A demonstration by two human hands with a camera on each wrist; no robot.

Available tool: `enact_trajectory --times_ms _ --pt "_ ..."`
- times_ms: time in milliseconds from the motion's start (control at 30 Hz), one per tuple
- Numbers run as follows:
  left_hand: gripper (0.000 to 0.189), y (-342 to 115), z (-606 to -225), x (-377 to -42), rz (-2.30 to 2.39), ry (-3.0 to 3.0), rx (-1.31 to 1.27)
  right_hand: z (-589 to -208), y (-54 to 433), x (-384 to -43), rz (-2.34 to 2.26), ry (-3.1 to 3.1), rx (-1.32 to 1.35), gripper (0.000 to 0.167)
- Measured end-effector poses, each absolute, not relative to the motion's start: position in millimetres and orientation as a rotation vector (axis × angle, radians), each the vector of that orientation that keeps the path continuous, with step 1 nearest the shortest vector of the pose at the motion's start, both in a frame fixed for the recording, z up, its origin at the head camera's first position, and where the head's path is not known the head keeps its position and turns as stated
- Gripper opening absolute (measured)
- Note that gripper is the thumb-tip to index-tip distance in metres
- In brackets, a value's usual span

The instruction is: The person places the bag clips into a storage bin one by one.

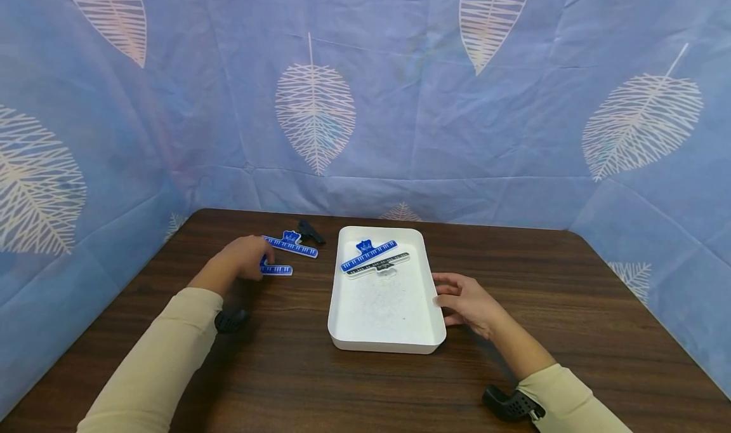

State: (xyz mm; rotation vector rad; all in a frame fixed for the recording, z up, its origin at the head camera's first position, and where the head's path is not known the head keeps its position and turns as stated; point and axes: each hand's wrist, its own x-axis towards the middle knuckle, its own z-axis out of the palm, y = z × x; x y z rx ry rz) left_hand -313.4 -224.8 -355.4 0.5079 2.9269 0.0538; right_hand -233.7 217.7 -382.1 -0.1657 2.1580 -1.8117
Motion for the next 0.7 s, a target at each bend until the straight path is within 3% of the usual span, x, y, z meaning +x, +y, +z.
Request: enact_trajectory --times_ms 700 --pt "0.021 -214.4 -354.7 -302.4 0.001 2.941 0.612 -380.2 217.4 -232.6 -1.81 2.156 -0.153 0.061"
